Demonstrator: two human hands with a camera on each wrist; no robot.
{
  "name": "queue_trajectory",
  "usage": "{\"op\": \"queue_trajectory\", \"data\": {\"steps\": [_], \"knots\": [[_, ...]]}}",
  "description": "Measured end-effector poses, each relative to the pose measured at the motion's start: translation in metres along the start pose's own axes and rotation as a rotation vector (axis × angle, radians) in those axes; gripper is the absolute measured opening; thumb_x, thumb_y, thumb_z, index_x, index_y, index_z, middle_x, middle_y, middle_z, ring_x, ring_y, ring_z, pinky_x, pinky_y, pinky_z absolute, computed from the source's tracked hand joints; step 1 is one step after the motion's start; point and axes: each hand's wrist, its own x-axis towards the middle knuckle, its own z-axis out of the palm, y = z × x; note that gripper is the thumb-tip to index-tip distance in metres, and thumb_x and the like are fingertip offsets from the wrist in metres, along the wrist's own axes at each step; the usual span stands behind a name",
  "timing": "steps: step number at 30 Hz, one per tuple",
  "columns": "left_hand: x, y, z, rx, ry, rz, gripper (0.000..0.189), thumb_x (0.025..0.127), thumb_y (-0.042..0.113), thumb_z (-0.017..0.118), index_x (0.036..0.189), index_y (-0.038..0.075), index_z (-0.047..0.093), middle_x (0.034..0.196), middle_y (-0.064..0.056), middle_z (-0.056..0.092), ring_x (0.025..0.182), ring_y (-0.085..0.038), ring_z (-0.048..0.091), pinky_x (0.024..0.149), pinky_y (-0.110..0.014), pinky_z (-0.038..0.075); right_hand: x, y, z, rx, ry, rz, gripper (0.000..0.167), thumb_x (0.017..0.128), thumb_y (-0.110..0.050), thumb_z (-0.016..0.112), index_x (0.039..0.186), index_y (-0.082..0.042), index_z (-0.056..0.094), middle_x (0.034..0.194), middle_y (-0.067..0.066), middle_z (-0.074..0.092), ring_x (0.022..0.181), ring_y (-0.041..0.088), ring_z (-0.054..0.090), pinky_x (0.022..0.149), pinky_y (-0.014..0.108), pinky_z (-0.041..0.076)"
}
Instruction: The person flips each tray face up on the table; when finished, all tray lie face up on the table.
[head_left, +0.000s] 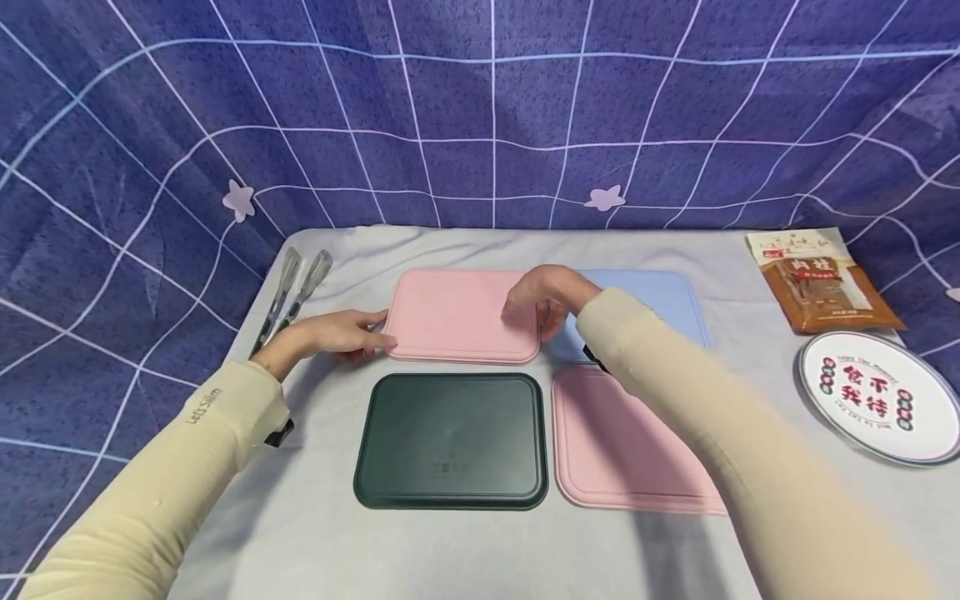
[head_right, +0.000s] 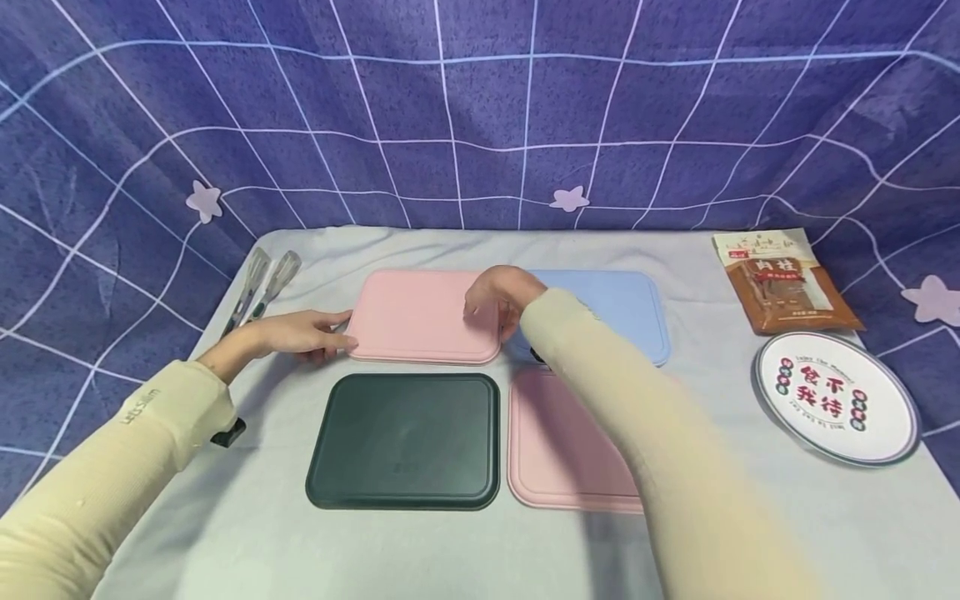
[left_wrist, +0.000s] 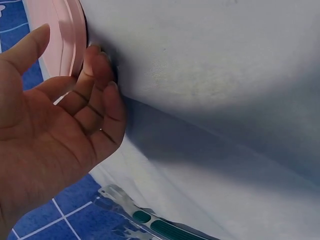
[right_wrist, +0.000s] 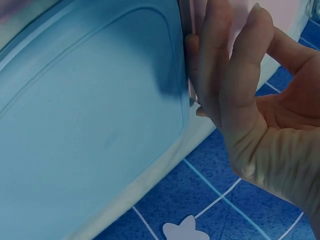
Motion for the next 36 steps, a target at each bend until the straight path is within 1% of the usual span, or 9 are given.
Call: {"op": "queue_trajectory", "data": {"steps": [4, 7, 12, 18, 23, 26, 30, 36], "knots": [[-0.001, -0.003, 0.001, -0.004, 0.012, -0.002, 0.085, 0.100, 0.043, 0.059, 0.161, 0.008, 0.011, 0.089, -0.006, 0.059, 0.073, -0.018, 0.054, 0.061, -0.032, 0.045, 0.003, -0.001, 0.000, 0.020, -0.003, 0.009, 0.057, 0.098, -0.034, 0.059, 0.140, 0.001, 0.043, 0.126, 0.031, 0.057, 0.087, 0.029, 0.066, 0.084, 0.033, 0.060], [-0.001, -0.007, 0.002, -0.022, 0.015, -0.009, 0.085, 0.099, 0.044, 0.059, 0.162, 0.011, 0.012, 0.093, -0.007, 0.059, 0.075, -0.019, 0.054, 0.063, -0.032, 0.045, 0.004, 0.001, 0.000, 0.023, 0.000, 0.004, 0.056, 0.098, -0.032, 0.060, 0.140, 0.001, 0.043, 0.123, 0.030, 0.058, 0.086, 0.029, 0.066, 0.085, 0.035, 0.060], [-0.003, -0.012, 0.001, -0.067, 0.002, -0.030, 0.085, 0.098, 0.043, 0.062, 0.162, 0.015, 0.014, 0.094, -0.005, 0.059, 0.079, -0.017, 0.055, 0.067, -0.030, 0.046, 0.006, 0.005, -0.003, 0.025, -0.022, -0.025, 0.058, 0.098, -0.032, 0.061, 0.141, 0.001, 0.042, 0.123, 0.029, 0.056, 0.080, 0.027, 0.067, 0.080, 0.034, 0.061], [-0.003, -0.016, -0.001, -0.096, -0.003, -0.035, 0.088, 0.097, 0.047, 0.062, 0.162, 0.016, 0.013, 0.094, -0.003, 0.061, 0.080, -0.015, 0.055, 0.070, -0.029, 0.047, 0.010, 0.010, -0.008, 0.044, -0.054, -0.056, 0.054, 0.098, -0.032, 0.062, 0.134, 0.005, 0.047, 0.124, 0.026, 0.056, 0.073, 0.023, 0.068, 0.072, 0.030, 0.061], [-0.003, -0.018, -0.002, -0.135, -0.007, -0.030, 0.088, 0.097, 0.045, 0.062, 0.163, 0.018, 0.011, 0.095, -0.003, 0.061, 0.082, -0.015, 0.055, 0.070, -0.029, 0.047, 0.012, 0.012, -0.008, 0.077, -0.055, -0.064, 0.053, 0.099, -0.031, 0.062, 0.135, 0.005, 0.047, 0.127, 0.027, 0.056, 0.080, 0.025, 0.070, 0.072, 0.031, 0.061], [-0.002, -0.019, -0.002, -0.149, -0.007, -0.022, 0.088, 0.097, 0.045, 0.062, 0.163, 0.018, 0.009, 0.095, -0.003, 0.061, 0.083, -0.015, 0.055, 0.071, -0.029, 0.048, 0.012, 0.011, -0.008, 0.103, -0.049, -0.064, 0.056, 0.098, -0.030, 0.062, 0.139, 0.004, 0.044, 0.130, 0.027, 0.054, 0.083, 0.027, 0.071, 0.074, 0.033, 0.062], [0.000, -0.020, -0.003, -0.157, -0.004, -0.022, 0.089, 0.097, 0.046, 0.061, 0.163, 0.018, 0.007, 0.095, -0.003, 0.061, 0.084, -0.015, 0.057, 0.073, -0.030, 0.049, 0.011, 0.011, -0.009, 0.120, -0.055, -0.067, 0.058, 0.098, -0.028, 0.062, 0.143, 0.001, 0.040, 0.131, 0.028, 0.055, 0.082, 0.027, 0.070, 0.072, 0.033, 0.062], [0.001, -0.023, -0.005, -0.160, 0.007, -0.021, 0.091, 0.098, 0.046, 0.060, 0.163, 0.017, 0.003, 0.098, -0.005, 0.065, 0.087, -0.015, 0.060, 0.078, -0.029, 0.051, 0.011, 0.008, -0.007, 0.116, -0.089, -0.066, 0.054, 0.100, -0.028, 0.059, 0.143, -0.001, 0.040, 0.127, 0.029, 0.059, 0.081, 0.026, 0.069, 0.067, 0.032, 0.061]]}}
